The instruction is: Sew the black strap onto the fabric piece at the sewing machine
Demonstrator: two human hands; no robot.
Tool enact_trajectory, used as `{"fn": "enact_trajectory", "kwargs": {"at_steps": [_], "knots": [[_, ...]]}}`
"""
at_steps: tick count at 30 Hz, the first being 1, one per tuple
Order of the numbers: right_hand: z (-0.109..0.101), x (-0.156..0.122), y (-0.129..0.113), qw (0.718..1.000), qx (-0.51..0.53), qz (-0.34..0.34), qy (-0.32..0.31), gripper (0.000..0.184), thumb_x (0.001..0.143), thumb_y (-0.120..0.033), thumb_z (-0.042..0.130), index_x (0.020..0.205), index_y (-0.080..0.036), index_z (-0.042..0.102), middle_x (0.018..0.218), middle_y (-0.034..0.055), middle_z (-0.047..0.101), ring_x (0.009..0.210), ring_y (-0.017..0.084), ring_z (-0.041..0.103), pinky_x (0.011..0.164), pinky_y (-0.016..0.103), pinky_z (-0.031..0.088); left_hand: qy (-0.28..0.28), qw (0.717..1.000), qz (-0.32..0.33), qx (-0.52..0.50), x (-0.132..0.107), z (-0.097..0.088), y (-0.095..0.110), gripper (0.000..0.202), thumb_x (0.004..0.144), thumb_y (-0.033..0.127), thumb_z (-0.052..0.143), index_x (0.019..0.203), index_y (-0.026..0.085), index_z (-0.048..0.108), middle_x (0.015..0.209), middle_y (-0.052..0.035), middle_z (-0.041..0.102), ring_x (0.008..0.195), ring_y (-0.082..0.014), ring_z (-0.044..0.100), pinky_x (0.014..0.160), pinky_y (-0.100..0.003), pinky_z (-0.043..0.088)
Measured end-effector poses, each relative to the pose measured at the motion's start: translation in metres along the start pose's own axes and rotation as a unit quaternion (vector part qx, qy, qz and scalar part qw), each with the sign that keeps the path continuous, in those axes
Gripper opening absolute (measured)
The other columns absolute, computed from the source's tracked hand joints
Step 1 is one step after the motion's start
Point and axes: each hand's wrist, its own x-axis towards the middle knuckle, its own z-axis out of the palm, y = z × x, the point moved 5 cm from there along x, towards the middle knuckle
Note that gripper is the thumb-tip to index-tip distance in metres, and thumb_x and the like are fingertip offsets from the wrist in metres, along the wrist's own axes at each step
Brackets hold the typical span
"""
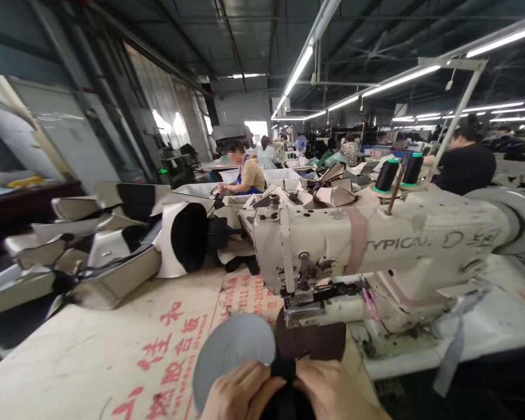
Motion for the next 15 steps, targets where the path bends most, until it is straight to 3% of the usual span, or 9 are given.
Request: {"fn": "enact_trajectory", "kwargs": {"at_steps": [4,8,10,13,15], "knots": [[0.005,0.0,0.002,0.998,-0.001,0.02,-0.054,0.018,0.086,-0.014,0.037,0.08,-0.018,0.053,0.07,0.0025,0.062,0.062,0.016,0.061,0.053,0.024,0.037,-0.01,0.999,-0.021,-0.037,-0.002,0.001,0.001,0.026,0.087,0.029,0.05,0.063,0.019,0.045,0.055,0.006,0.052,0.047,-0.0075,0.052,0.046,-0.018,0.037],[0.001,-0.001,0.004,0.997,-0.008,0.053,-0.062,0.019,0.089,-0.019,0.038,0.074,-0.019,0.049,0.066,-0.0005,0.06,0.058,0.013,0.059,0.052,0.024,0.031,0.048,0.986,-0.097,-0.125,-0.007,0.002,-0.004,0.012,0.084,0.029,0.056,0.082,0.02,0.048,0.072,0.0049,0.061,0.06,-0.0068,0.06,0.06,-0.014,0.047],[-0.001,-0.003,0.004,0.996,-0.022,0.056,-0.065,0.02,0.09,-0.02,0.037,0.075,-0.019,0.049,0.068,-0.0005,0.061,0.061,0.013,0.059,0.054,0.024,0.031,0.031,0.987,-0.064,-0.145,-0.008,0.005,-0.001,0.008,0.086,0.024,0.054,0.093,0.022,0.053,0.078,0.0042,0.063,0.067,-0.0071,0.062,0.064,-0.014,0.047],[-0.001,-0.006,0.003,0.995,-0.04,0.044,-0.076,0.023,0.091,-0.021,0.036,0.072,-0.019,0.048,0.064,0.0001,0.059,0.059,0.013,0.059,0.054,0.024,0.03,-0.039,0.987,0.003,-0.157,-0.009,0.012,0.004,0.027,0.089,0.018,0.049,0.115,0.026,0.051,0.079,0.003,0.063,0.069,-0.0075,0.061,0.063,-0.015,0.046],[0.001,-0.008,0.002,0.995,-0.039,0.038,-0.08,0.024,0.091,-0.02,0.034,0.071,-0.018,0.048,0.062,0.0008,0.058,0.059,0.014,0.058,0.054,0.024,0.031,-0.074,0.985,0.021,-0.155,-0.009,0.013,0.005,0.031,0.089,0.017,0.047,0.12,0.024,0.048,0.08,0.0018,0.062,0.069,-0.0083,0.06,0.062,-0.016,0.046]]}}
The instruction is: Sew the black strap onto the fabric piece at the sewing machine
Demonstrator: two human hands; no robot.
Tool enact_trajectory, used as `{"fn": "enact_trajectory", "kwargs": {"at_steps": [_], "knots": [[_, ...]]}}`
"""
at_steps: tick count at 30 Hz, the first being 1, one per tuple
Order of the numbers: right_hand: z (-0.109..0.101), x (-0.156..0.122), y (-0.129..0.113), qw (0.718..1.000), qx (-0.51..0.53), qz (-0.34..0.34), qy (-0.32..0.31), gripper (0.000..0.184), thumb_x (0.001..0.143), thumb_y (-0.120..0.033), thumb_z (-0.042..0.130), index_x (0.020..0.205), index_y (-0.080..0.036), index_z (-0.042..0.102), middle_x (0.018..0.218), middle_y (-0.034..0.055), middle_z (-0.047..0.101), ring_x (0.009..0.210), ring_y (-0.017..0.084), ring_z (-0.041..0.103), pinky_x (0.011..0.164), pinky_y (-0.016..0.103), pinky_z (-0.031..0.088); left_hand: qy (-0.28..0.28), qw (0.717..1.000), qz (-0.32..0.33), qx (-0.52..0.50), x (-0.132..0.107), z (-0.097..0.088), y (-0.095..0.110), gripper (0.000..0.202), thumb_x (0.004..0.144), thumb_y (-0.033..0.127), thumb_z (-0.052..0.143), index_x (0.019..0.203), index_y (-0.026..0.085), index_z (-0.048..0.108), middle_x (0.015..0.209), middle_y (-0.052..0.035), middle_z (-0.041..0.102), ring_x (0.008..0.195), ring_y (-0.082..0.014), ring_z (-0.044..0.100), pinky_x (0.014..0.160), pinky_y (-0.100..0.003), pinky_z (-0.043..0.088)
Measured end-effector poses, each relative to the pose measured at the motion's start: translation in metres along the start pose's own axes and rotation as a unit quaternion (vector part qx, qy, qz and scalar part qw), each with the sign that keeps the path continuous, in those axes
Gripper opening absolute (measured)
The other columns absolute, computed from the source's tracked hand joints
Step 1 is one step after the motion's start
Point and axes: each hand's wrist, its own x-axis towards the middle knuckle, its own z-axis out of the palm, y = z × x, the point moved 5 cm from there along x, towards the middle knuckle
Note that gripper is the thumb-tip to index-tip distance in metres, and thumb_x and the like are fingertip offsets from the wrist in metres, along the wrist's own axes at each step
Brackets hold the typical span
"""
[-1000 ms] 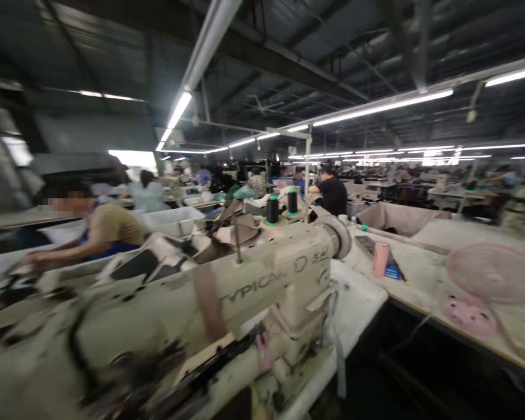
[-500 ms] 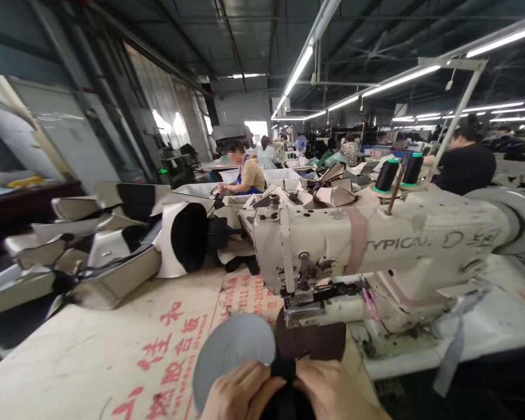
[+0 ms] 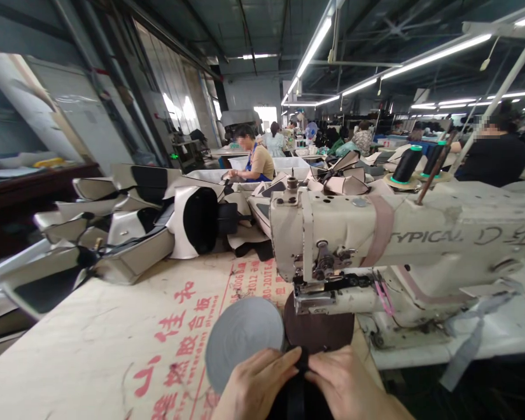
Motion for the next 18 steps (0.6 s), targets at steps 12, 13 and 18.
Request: {"fn": "enact_trajectory", "kwargs": {"at_steps": [12,13,18], "knots": [[-0.013,0.007,-0.001,0.992,0.041,0.115,0.022,0.016,0.084,-0.011,0.05,0.096,-0.021,0.051,0.088,0.0006,0.06,0.081,0.015,0.059,0.069,0.023,0.042,-0.04,0.984,0.024,0.17,0.01,-0.003,0.008,0.019,0.091,0.019,0.04,0.075,0.018,0.05,0.069,0.0003,0.055,0.061,-0.0143,0.05,0.053,-0.026,0.035],[-0.016,0.009,-0.004,0.995,0.02,0.097,0.002,0.021,0.085,-0.01,0.048,0.102,-0.021,0.05,0.095,0.0023,0.058,0.086,0.016,0.057,0.073,0.026,0.043,-0.043,0.985,0.023,0.168,0.012,-0.002,0.008,0.02,0.092,0.019,0.04,0.074,0.018,0.05,0.069,0.0002,0.056,0.061,-0.0141,0.05,0.054,-0.026,0.035],[-0.017,0.013,-0.008,0.994,-0.064,0.029,-0.078,0.022,0.088,-0.006,0.036,0.101,-0.018,0.05,0.092,0.0047,0.054,0.086,0.02,0.051,0.071,0.033,0.043,-0.063,0.992,-0.024,0.109,0.024,-0.004,0.01,0.022,0.091,0.024,0.04,0.075,0.017,0.053,0.073,-0.0012,0.059,0.067,-0.0153,0.053,0.058,-0.026,0.04]]}}
